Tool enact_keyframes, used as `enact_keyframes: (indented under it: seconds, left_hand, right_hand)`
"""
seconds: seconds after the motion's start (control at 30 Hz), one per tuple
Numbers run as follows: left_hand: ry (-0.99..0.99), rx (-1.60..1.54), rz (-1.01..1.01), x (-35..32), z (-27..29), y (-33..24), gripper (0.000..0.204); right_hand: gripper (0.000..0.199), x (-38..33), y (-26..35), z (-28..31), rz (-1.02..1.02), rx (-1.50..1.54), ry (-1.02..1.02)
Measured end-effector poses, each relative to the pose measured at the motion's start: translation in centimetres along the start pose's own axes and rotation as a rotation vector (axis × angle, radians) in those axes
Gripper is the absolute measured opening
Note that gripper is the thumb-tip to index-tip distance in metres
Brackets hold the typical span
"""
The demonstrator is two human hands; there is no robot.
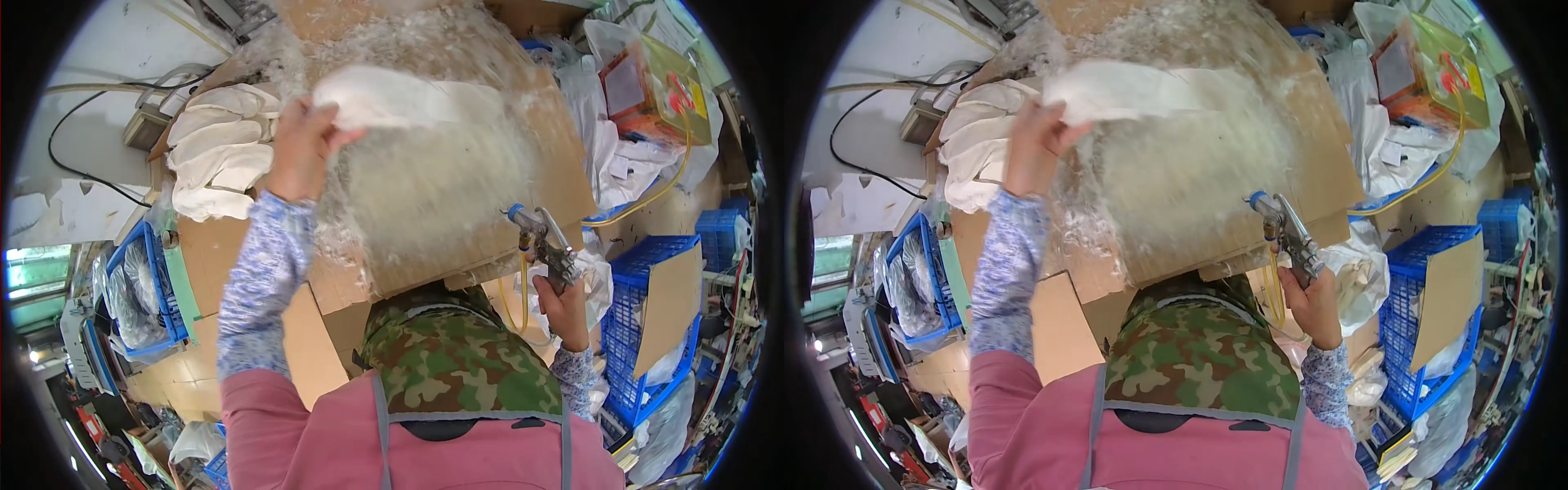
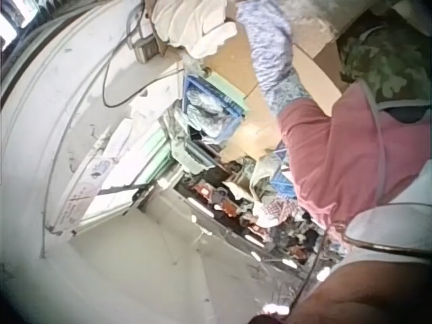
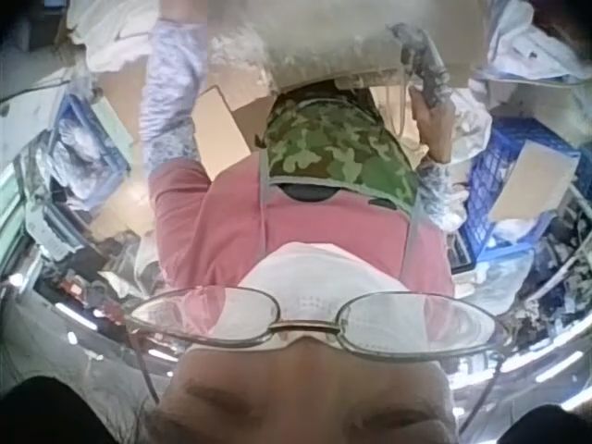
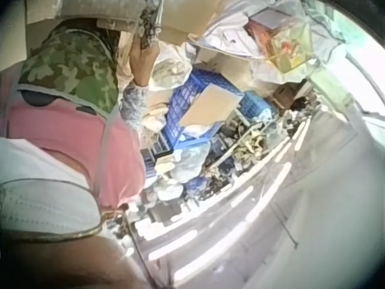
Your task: Applying adhesive to shoe insoles with a spray gun and arranging them on a cardboard sheet for drying or processing.
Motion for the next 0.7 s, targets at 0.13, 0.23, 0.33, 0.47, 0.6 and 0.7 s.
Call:
enact_keyframes:
  seconds: [0.13, 0.23, 0.33, 0.47, 0.6, 0.7]
  left_hand:
    - [-0.194, 0.065, 0.251, -7.9, 3.1, 12.7, 0.031]
    - [-0.265, 0.122, 0.366, -13.5, 4.9, 19.1, 0.037]
    - [-0.315, 0.116, 0.377, -16.1, 6.1, 21.7, 0.040]
    - [-0.311, 0.118, 0.321, -16.1, 6.7, 22.2, 0.041]
    - [-0.339, 0.097, 0.328, -16.0, 6.5, 21.7, 0.041]
    - [-0.287, 0.077, 0.348, -16.0, 6.3, 21.7, 0.041]
  right_hand:
    - [0.029, 0.4, -1.6, -0.2, 0.086, -0.151, 0.040]
    - [0.033, -0.3, 2.0, -3.0, 0.171, -0.204, 0.092]
    - [0.039, -0.4, 2.7, -6.8, 0.247, -0.274, 0.231]
    - [0.034, 0.2, 4.0, -9.5, 0.331, -0.300, 0.201]
    - [0.029, 3.0, 2.0, -7.5, 0.210, -0.370, 0.043]
    - [0.024, 3.9, 2.5, -5.7, 0.164, -0.112, -0.068]
Point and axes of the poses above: each hand's wrist, its own x-axis towards the middle knuckle, its own z-axis out of the back of the hand, y = z × x, the point moved 8 cm from there along x, towards the middle knuckle, and after that the axes turned 13 degrees about -z, right-handed, at the moved point
